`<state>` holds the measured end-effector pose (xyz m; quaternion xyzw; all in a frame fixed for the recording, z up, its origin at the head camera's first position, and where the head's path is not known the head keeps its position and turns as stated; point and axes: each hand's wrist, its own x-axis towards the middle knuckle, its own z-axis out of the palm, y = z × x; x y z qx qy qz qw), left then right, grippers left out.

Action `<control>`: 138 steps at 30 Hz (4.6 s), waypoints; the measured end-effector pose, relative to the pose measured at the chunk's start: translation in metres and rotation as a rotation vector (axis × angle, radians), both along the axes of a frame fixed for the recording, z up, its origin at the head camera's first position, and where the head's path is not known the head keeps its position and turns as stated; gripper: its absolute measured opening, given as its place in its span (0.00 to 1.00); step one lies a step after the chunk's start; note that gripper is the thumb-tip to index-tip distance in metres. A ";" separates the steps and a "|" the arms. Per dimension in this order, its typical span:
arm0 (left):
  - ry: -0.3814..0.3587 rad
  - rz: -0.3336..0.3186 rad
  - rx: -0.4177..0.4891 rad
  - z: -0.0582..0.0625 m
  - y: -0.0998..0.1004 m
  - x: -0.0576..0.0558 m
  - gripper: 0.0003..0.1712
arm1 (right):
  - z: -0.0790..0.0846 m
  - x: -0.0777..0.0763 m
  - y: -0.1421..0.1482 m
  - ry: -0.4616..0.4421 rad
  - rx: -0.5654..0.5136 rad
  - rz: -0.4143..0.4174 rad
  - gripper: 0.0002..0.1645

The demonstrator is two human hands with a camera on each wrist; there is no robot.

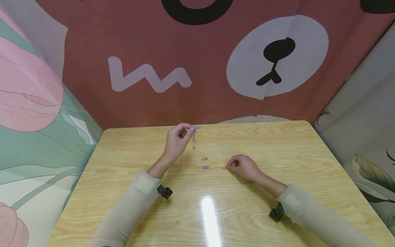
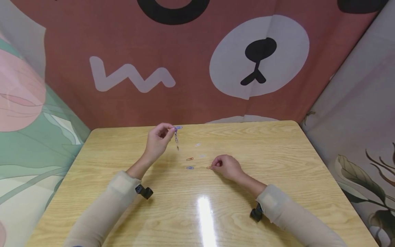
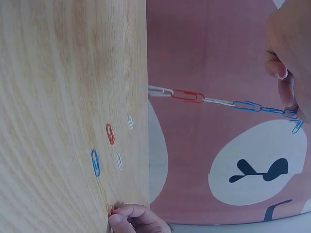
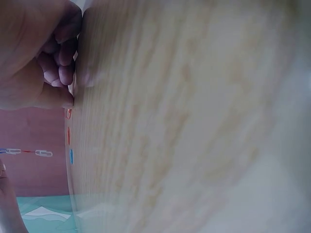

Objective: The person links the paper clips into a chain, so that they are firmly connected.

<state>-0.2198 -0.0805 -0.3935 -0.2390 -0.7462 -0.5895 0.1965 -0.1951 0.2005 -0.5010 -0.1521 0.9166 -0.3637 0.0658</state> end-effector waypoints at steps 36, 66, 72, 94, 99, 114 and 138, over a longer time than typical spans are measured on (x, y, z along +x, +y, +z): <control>-0.012 -0.005 -0.004 -0.033 -0.007 -0.025 0.05 | 0.044 -0.021 0.003 0.034 -0.311 -0.047 0.05; 0.031 -0.073 -0.033 -0.003 0.013 -0.002 0.01 | 0.116 -0.038 -0.033 0.093 -0.552 -0.038 0.09; 0.014 -0.087 -0.029 -0.002 0.015 -0.001 0.03 | 0.121 -0.039 -0.049 0.096 -0.560 -0.037 0.09; 0.032 -0.073 -0.030 -0.001 0.017 -0.001 0.02 | 0.120 -0.041 -0.066 0.156 -0.533 -0.084 0.06; 0.054 -0.047 -0.019 0.000 0.016 -0.002 0.02 | 0.118 -0.043 -0.061 0.154 -0.522 -0.094 0.06; 0.024 -0.023 -0.008 -0.003 0.015 -0.005 0.02 | 0.117 -0.043 -0.057 0.148 -0.403 -0.087 0.09; -0.014 -0.111 -0.101 -0.034 0.015 -0.027 0.06 | 0.131 -0.042 -0.060 0.236 -0.391 -0.035 0.09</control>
